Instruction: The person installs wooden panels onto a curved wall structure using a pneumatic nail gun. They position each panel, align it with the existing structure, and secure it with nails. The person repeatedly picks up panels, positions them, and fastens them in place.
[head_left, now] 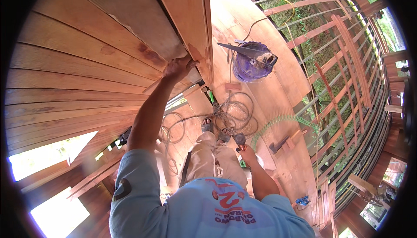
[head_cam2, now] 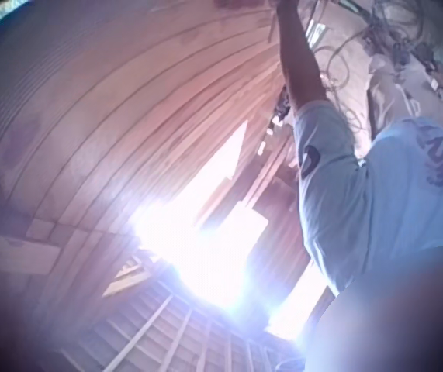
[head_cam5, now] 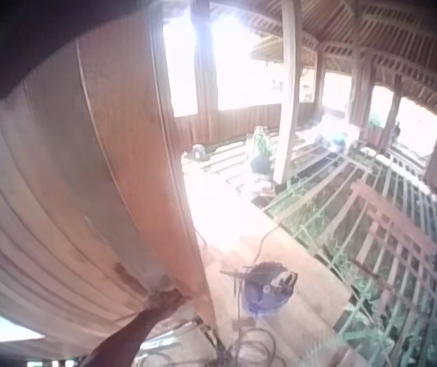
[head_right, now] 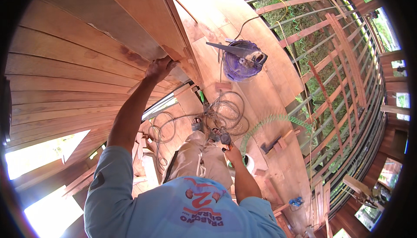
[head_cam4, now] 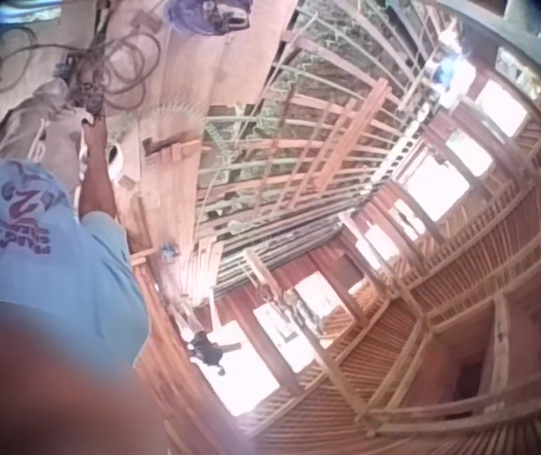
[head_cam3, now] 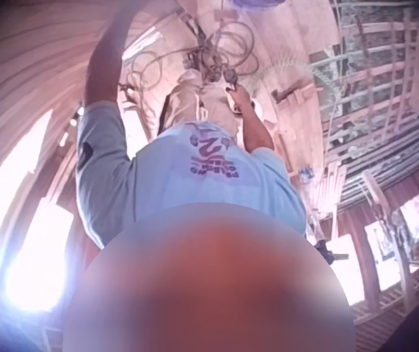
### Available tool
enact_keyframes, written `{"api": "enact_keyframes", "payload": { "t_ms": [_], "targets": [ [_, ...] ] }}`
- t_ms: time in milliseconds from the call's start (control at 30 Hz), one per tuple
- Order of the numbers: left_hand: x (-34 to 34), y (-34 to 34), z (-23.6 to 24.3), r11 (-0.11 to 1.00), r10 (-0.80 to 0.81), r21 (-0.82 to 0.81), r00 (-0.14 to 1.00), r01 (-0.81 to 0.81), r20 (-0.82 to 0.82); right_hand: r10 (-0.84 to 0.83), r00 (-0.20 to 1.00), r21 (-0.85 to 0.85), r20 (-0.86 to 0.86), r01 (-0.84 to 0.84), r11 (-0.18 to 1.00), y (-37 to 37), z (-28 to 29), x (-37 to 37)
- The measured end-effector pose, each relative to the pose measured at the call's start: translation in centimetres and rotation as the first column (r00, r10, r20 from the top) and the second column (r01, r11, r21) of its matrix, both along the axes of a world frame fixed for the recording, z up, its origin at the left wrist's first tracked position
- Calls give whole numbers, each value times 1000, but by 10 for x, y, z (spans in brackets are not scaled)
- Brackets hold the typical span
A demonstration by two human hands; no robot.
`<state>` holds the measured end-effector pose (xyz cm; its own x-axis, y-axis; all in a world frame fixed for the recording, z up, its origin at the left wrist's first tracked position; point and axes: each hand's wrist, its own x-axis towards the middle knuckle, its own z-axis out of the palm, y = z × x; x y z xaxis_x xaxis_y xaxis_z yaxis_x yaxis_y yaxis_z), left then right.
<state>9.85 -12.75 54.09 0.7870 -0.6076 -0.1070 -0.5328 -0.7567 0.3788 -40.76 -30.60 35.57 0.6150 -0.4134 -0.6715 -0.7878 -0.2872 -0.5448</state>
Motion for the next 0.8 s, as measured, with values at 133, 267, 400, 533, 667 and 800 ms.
{"api": "enact_keyframes", "payload": {
  "t_ms": [133, 267, 400, 533, 667, 800],
  "targets": [
    [-4, -1, 5, 1000, -5, 12, 1000, 4, 28, -14, 1000, 38, -9, 14, 999, -6, -1, 3],
    [-5, -3, 3, 1000, 9, -16, 999, -9, 52, -45, 999, 34, -3, 45, 998, -14, -11, 0],
    [-3, -1, -1, 1000, -17, -16, 999, 18, 41, -105, 994, 45, -36, 107, 993, -18, -17, -9],
    [-4, -1, 0, 1000, -4, 12, 999, 4, 38, -155, 985, 47, -77, 159, 986, -16, -23, -20],
    [-4, -2, 4, 1000, -8, -10, 999, 9, 41, -198, 977, 37, -75, 202, 979, -6, -36, -24],
    [-4, -2, 4, 999, -9, -31, 1000, 8, -10, -229, 966, -47, -117, 225, 973, 9, -41, -12]
  ]
}}
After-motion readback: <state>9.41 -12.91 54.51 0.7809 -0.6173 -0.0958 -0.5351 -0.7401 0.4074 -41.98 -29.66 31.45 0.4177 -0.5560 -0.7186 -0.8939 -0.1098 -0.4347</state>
